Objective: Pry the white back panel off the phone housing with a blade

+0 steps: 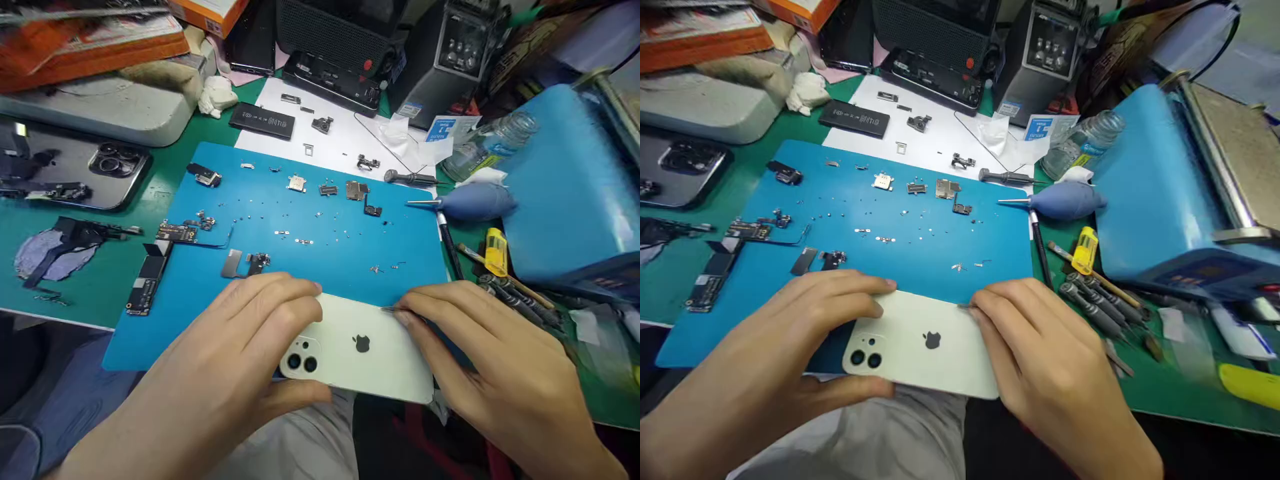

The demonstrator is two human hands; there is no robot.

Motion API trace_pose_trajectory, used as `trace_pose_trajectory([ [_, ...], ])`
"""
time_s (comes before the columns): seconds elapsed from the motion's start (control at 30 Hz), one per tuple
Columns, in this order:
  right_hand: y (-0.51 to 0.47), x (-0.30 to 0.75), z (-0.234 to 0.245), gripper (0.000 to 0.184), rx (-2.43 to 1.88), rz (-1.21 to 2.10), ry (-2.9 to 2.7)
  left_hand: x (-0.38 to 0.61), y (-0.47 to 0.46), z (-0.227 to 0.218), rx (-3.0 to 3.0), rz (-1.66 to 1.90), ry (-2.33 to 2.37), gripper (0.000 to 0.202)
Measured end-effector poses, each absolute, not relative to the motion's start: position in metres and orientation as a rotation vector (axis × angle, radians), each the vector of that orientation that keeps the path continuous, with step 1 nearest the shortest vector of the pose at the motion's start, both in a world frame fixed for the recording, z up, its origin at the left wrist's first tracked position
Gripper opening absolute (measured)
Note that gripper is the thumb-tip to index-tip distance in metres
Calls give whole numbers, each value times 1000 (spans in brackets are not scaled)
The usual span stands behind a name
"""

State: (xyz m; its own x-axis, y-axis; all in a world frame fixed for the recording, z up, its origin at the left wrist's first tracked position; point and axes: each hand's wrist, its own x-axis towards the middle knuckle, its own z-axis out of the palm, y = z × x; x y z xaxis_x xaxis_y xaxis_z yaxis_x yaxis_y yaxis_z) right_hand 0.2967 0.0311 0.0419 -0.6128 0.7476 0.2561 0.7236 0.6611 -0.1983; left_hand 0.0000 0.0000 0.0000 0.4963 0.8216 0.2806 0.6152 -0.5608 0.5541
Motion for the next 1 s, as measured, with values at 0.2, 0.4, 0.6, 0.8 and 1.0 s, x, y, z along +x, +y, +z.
trace_pose_trajectory([
  [0.2,30,298,39,8,-1174,117,-2516,0,-2,-2,2357,753,1216,40],
  [0.4,33,300,40,7,-1176,180,-2498,-1,-4,-3,2359,750,1235,36],
  [0.6,33,304,41,7,-1191,154,-2502,1,-1,-3,2373,742,1235,35],
  [0.8,32,295,37,9,-1200,165,-2472,2,0,-4,2384,762,1234,35],
  [1.0,35,293,37,12,-1163,221,-2443,-1,-2,-4,2371,716,1226,36],
])
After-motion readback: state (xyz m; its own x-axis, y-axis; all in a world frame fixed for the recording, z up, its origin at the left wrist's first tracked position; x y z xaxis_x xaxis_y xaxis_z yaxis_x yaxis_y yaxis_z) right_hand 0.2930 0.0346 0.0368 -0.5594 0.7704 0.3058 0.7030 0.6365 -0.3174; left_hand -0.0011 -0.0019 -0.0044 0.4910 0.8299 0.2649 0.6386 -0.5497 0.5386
